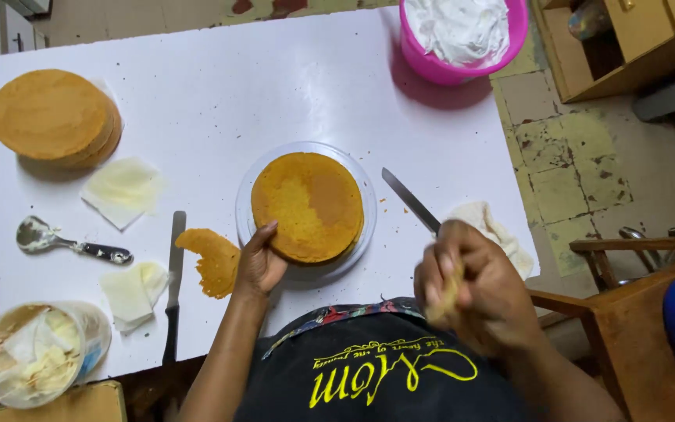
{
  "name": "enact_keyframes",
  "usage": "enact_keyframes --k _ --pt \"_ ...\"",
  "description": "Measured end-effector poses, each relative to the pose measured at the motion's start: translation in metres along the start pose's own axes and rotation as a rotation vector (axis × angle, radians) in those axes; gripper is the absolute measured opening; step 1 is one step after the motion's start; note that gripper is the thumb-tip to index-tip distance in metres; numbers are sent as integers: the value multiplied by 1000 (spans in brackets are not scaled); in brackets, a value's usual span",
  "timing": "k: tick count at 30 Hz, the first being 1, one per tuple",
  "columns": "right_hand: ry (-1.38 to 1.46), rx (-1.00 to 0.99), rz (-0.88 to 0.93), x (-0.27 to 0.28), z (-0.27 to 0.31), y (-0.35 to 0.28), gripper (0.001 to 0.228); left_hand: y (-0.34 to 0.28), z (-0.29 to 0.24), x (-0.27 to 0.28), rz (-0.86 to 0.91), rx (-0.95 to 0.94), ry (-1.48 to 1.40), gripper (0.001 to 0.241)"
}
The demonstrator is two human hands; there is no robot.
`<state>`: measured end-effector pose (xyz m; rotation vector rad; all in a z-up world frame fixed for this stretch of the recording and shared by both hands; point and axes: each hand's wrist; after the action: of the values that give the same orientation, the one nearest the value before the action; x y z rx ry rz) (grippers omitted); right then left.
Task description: Trimming and stacking cake layers on a rotating stand
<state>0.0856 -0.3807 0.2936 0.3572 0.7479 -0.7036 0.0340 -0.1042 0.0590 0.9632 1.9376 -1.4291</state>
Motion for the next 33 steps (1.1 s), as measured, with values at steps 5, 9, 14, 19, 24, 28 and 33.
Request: enact_keyframes --k 5,9,14,19,24,28,33 --pt "122 -193 204 -46 47 -15 18 4 -3 9 73 -2 52 62" --pt "-112 45 72 -40 54 -9 14 7 -9 6 57 33 89 54" --pt "-293 182 -76 -29 38 -1 11 25 -1 31 76 46 79 53" --pt "-468 308 -213 22 -9 33 10 32 -7 24 97 34 12 50" --pt "-853 -200 -473 141 -105 84 57 19 -16 -11 114 31 -55 43" --pt "-418 -243 -481 171 -110 104 65 10 -30 -50 167 14 -54 40" --pt "-294 -175 -400 142 -53 126 36 -27 -59 -139 489 143 -25 59"
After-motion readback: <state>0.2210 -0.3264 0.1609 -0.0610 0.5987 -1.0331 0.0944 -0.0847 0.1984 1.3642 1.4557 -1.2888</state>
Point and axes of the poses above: each hand's wrist, its own y-axis towards the middle knuckle, its own x-axis out of the back of the hand, z = x × y, and after that the axes turned 2 degrees about -y, right-handed
